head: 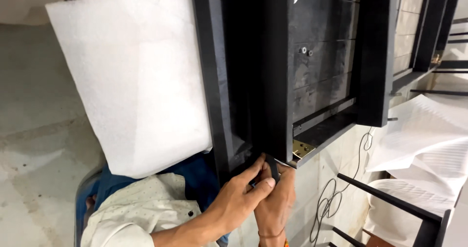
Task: The person sits on the floor and sands the edge of a black wooden furniture panel using a sanding block, working along the edge and corner. They then lift the panel and fit it into the frame of the furniture piece, aligning it with the help of another person.
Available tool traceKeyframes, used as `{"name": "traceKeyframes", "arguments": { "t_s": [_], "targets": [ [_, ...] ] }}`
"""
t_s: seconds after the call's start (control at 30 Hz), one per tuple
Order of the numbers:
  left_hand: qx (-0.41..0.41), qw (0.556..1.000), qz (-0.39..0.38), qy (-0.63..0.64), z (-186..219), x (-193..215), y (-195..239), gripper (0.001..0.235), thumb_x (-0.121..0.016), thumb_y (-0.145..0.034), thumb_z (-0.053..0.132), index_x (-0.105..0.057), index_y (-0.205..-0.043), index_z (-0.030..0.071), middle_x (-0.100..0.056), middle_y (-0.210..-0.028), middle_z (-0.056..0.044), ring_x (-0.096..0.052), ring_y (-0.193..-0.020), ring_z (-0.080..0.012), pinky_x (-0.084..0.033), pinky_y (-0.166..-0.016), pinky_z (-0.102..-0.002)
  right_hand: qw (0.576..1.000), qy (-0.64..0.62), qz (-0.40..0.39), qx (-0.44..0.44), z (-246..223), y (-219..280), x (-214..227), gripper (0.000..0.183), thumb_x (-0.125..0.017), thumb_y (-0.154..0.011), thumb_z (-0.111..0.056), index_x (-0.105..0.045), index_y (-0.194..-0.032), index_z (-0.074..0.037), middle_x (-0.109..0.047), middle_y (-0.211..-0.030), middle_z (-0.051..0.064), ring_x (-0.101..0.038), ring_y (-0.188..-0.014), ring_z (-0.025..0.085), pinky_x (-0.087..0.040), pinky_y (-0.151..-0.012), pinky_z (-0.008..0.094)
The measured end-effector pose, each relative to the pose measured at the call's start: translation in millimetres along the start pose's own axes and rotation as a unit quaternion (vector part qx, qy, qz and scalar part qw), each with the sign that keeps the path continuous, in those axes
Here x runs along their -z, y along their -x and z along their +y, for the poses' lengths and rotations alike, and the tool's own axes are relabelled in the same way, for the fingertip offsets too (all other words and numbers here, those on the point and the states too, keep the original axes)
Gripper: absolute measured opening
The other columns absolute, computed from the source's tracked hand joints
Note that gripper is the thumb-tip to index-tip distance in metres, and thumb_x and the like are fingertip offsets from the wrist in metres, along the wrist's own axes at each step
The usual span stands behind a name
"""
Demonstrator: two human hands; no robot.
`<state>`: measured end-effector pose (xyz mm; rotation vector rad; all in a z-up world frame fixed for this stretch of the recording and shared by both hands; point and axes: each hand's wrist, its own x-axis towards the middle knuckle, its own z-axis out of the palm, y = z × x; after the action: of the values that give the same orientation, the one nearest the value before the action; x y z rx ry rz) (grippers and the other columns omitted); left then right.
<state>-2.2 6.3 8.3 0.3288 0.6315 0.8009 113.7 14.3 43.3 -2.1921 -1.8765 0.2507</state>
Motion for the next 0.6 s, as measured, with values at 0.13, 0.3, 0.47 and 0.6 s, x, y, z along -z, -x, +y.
{"name": "traceKeyframes", "arguments": {
  "t_s": [0.13,0.3,0.47,0.6],
  "targets": [
    [-0.018,1.0,-0.004,-0.008,-8,3,-5,0.08,-0.056,-0.096,0.046,-0.028,-0.16,0.008,-0.055,-0.148,-0.019,-0.061,-0.127,-0.0265,-0.048,-0.106,-0.035,0.998,-0.003,0.006,-0.063,0,0,-1,0.025,-0.068,-0.095,-0.023,-0.06,-0.105,-0.001,-0.069,-0.076,0.011,-0.065,-0.066,0.019,-0.051,-0.059,0.035],
    [-0.015,0.999,0.0,-0.028,-1,0,-2,0.083,-0.056,-0.096,0.048,-0.024,-0.161,0.008,-0.059,-0.141,-0.019,-0.064,-0.116,-0.0258,-0.051,-0.104,-0.036,1.0,0.006,0.004,-0.001,4,2,4,0.021,-0.068,-0.097,-0.018,-0.061,-0.108,-0.002,-0.07,-0.082,0.011,-0.067,-0.07,0.017,-0.052,-0.061,0.033],
    [0.005,1.0,-0.007,-0.028,-1,2,-2,0.085,-0.056,-0.093,0.049,-0.027,-0.161,0.009,-0.071,-0.125,-0.021,-0.073,-0.102,-0.0253,-0.054,-0.097,-0.035,0.999,-0.026,0.037,-0.025,9,7,-2,0.024,-0.07,-0.095,-0.02,-0.06,-0.109,-0.002,-0.07,-0.079,0.01,-0.065,-0.066,0.016,-0.052,-0.056,0.032],
    [-0.001,0.999,-0.015,-0.032,-1,1,-2,0.084,-0.057,-0.093,0.05,-0.026,-0.161,0.009,-0.069,-0.128,-0.021,-0.072,-0.105,-0.0253,-0.055,-0.097,-0.034,1.0,0.003,-0.008,0.0,6,1,3,0.028,-0.069,-0.094,-0.018,-0.06,-0.114,-0.001,-0.069,-0.08,0.009,-0.066,-0.066,0.016,-0.051,-0.058,0.033]
  ]
}}
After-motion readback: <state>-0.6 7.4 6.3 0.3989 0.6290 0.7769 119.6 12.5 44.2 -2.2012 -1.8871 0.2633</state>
